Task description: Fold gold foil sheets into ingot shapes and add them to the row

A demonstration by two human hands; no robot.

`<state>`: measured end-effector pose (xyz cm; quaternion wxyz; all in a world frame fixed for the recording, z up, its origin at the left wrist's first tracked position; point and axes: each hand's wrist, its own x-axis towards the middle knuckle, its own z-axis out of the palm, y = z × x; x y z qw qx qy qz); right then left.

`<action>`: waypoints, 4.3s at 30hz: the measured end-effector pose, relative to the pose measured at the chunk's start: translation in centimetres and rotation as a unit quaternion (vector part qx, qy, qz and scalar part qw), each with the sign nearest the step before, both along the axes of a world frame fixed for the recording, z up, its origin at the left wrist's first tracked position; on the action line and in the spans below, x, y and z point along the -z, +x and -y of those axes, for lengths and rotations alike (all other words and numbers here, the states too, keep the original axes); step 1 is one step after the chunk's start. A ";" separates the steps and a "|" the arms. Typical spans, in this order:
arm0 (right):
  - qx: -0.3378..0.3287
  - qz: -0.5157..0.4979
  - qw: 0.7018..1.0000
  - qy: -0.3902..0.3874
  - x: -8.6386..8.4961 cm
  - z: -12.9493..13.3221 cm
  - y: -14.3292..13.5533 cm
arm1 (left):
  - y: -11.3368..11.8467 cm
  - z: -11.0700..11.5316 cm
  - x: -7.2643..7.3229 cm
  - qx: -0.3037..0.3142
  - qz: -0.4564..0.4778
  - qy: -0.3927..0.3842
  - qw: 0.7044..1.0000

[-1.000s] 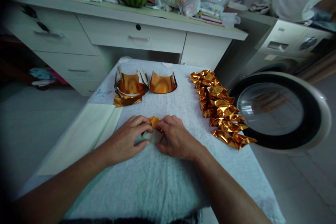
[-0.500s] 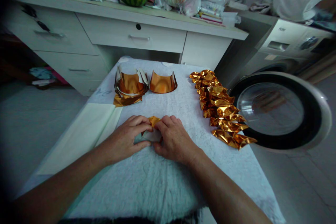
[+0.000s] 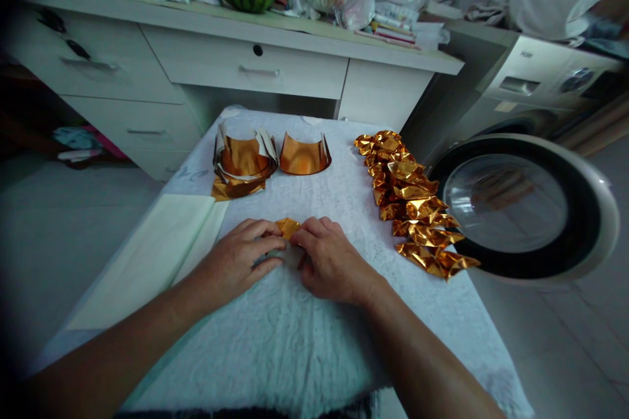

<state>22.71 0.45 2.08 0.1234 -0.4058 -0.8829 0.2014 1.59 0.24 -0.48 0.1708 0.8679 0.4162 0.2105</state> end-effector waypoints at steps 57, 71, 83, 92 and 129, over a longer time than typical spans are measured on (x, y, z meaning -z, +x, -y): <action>0.073 -0.147 0.983 -0.079 1.1 -1.1 0.4 | 2.4 0.7 0.2 -0.128 0.029 -0.034 0.991; 0.071 -0.075 0.994 -0.044 1.2 -1.0 -0.5 | 2.6 0.9 0.3 -0.137 0.019 -0.023 0.990; 0.070 -0.067 0.995 -0.040 1.3 -1.0 -0.6 | 2.6 0.8 0.3 -0.143 0.014 -0.019 0.989; 0.077 -0.066 0.994 -0.037 1.5 -0.9 -0.7 | 2.6 0.8 0.2 -0.147 0.006 -0.020 0.989; 0.138 -0.007 0.990 -0.006 1.8 0.1 -2.2 | 0.9 0.2 0.0 -0.063 0.035 -0.108 0.992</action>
